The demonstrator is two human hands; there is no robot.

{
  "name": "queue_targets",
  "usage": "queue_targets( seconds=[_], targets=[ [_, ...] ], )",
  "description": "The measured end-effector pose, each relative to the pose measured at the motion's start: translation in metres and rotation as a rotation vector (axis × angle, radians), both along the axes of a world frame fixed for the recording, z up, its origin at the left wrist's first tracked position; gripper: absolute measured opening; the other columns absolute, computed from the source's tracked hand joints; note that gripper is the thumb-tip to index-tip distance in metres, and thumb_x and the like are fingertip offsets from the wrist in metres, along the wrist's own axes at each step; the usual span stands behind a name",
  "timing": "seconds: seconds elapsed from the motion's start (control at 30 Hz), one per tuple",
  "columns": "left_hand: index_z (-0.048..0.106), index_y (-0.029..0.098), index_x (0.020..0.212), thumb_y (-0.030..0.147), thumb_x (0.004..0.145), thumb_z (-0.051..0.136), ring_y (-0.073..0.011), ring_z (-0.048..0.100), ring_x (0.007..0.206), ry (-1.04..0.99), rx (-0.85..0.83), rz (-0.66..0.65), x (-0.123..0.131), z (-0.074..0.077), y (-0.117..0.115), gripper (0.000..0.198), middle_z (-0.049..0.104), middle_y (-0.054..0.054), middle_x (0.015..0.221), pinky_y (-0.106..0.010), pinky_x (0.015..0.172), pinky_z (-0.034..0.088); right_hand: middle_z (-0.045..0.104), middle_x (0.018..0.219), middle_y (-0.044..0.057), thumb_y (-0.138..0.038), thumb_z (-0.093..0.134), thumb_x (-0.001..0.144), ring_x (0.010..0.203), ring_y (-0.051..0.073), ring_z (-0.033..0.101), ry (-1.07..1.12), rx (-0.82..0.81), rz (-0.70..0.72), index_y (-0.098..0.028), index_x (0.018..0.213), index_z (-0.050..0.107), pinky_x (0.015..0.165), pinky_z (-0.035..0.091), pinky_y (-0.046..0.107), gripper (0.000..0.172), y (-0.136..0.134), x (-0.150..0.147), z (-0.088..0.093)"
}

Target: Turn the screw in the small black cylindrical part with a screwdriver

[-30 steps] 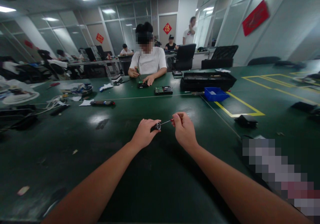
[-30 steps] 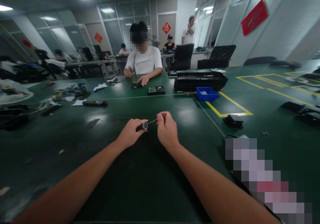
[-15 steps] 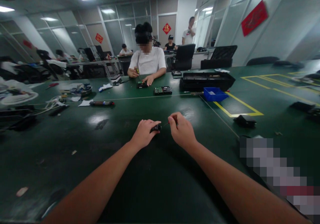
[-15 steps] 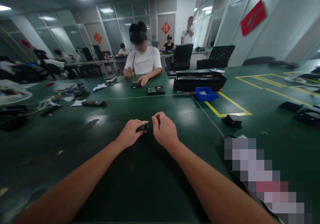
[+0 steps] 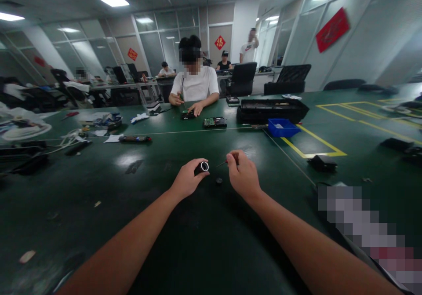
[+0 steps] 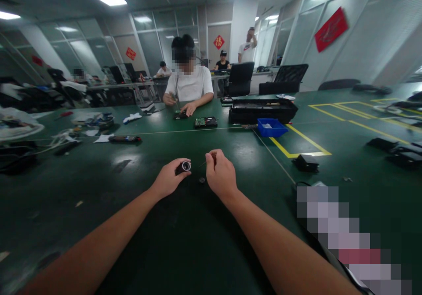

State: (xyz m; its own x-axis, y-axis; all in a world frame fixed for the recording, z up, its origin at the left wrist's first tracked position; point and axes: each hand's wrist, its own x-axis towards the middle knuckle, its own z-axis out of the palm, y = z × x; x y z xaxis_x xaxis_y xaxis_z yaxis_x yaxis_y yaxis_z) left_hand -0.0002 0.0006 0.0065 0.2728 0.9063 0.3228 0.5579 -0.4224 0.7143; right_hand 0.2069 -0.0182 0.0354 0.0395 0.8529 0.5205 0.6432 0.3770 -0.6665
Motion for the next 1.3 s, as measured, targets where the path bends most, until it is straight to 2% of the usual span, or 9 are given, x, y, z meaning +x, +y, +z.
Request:
queue_targets(
  seconds=[0.17, 0.33, 0.5, 0.63, 0.77, 0.93, 1.07, 1.2, 1.3],
  targets=[
    [0.05, 0.024, 0.134, 0.031, 0.095, 0.056, -0.0219, 0.059, 0.11, -0.123, -0.088, -0.054, 0.0, 0.008, -0.008, 0.04, 0.062, -0.006, 0.121, -0.038, 0.098, 0.044, 0.068, 0.08, 0.004, -0.037, 0.043, 0.101, 0.072, 0.022, 0.064, 0.01, 0.019, -0.005, -0.022, 0.094, 0.057, 0.066, 0.042, 0.033, 0.022, 0.002, 0.001, -0.002],
    [0.058, 0.022, 0.111, 0.045, 0.092, 0.06, -0.0187, 0.058, 0.081, 0.0, -0.149, -0.055, 0.003, 0.027, -0.021, 0.03, 0.063, -0.002, 0.095, -0.033, 0.074, 0.045, 0.068, 0.081, 0.004, -0.037, 0.043, 0.101, 0.074, 0.022, 0.065, 0.022, 0.035, -0.018, -0.022, 0.095, 0.057, 0.068, 0.042, 0.033, 0.021, 0.003, 0.002, -0.003],
    [0.065, 0.023, 0.107, 0.035, 0.093, 0.058, -0.0197, 0.06, 0.094, 0.134, -0.062, -0.102, 0.01, 0.038, -0.029, 0.02, 0.065, -0.003, 0.105, -0.033, 0.083, 0.045, 0.069, 0.081, 0.005, -0.037, 0.042, 0.101, 0.074, 0.022, 0.065, 0.027, 0.028, -0.009, -0.023, 0.094, 0.057, 0.068, 0.043, 0.034, 0.021, 0.002, 0.001, -0.001],
    [0.069, 0.024, 0.116, 0.027, 0.093, 0.052, -0.0202, 0.061, 0.093, 0.33, -0.055, -0.202, 0.02, 0.037, -0.027, 0.028, 0.065, -0.005, 0.105, -0.034, 0.083, 0.047, 0.069, 0.081, 0.005, -0.037, 0.04, 0.101, 0.074, 0.022, 0.064, 0.028, 0.015, -0.003, -0.022, 0.095, 0.056, 0.068, 0.043, 0.034, 0.023, 0.002, 0.002, -0.002],
    [0.067, 0.024, 0.126, 0.034, 0.094, 0.052, -0.0247, 0.063, 0.091, 0.505, -0.03, -0.231, 0.033, 0.027, -0.017, 0.037, 0.065, -0.009, 0.103, -0.037, 0.081, 0.049, 0.069, 0.083, 0.005, -0.038, 0.041, 0.102, 0.076, 0.022, 0.065, 0.033, 0.023, -0.008, -0.022, 0.095, 0.056, 0.07, 0.044, 0.034, 0.023, 0.003, 0.002, -0.003],
    [0.075, 0.023, 0.112, 0.035, 0.093, 0.054, -0.0282, 0.065, 0.087, 0.608, 0.047, -0.23, 0.04, 0.016, -0.004, 0.031, 0.067, -0.012, 0.096, -0.038, 0.076, 0.05, 0.068, 0.082, 0.004, -0.038, 0.04, 0.102, 0.075, 0.021, 0.064, 0.031, 0.019, 0.002, -0.022, 0.096, 0.056, 0.069, 0.044, 0.033, 0.024, 0.002, 0.003, -0.003],
    [0.077, 0.024, 0.1, 0.036, 0.091, 0.056, -0.0241, 0.065, 0.084, 0.367, -0.051, -0.232, 0.031, 0.023, 0.003, 0.026, 0.071, -0.008, 0.093, -0.036, 0.076, 0.05, 0.068, 0.082, 0.005, -0.039, 0.04, 0.102, 0.075, 0.022, 0.064, 0.031, 0.013, -0.007, -0.022, 0.096, 0.056, 0.069, 0.044, 0.034, 0.024, 0.001, 0.003, -0.002],
    [0.071, 0.017, 0.099, 0.044, 0.088, 0.058, -0.0135, 0.055, 0.059, -0.178, -0.415, -0.1, 0.001, 0.033, 0.009, 0.032, 0.066, -0.007, 0.086, -0.023, 0.048, 0.037, 0.068, 0.083, 0.005, -0.039, 0.039, 0.102, 0.076, 0.022, 0.064, 0.033, -0.013, -0.003, -0.022, 0.098, 0.057, 0.069, 0.044, 0.034, 0.024, 0.001, 0.004, 0.0],
    [0.065, 0.015, 0.097, 0.045, 0.084, 0.066, -0.009, 0.048, 0.054, -0.595, -0.59, 0.003, -0.035, 0.037, 0.013, 0.032, 0.058, -0.004, 0.081, -0.018, 0.041, 0.026, 0.068, 0.083, 0.006, -0.038, 0.04, 0.102, 0.076, 0.022, 0.064, 0.039, -0.021, 0.009, -0.02, 0.099, 0.057, 0.069, 0.043, 0.034, 0.024, 0.0, 0.004, 0.0]
  ],
)
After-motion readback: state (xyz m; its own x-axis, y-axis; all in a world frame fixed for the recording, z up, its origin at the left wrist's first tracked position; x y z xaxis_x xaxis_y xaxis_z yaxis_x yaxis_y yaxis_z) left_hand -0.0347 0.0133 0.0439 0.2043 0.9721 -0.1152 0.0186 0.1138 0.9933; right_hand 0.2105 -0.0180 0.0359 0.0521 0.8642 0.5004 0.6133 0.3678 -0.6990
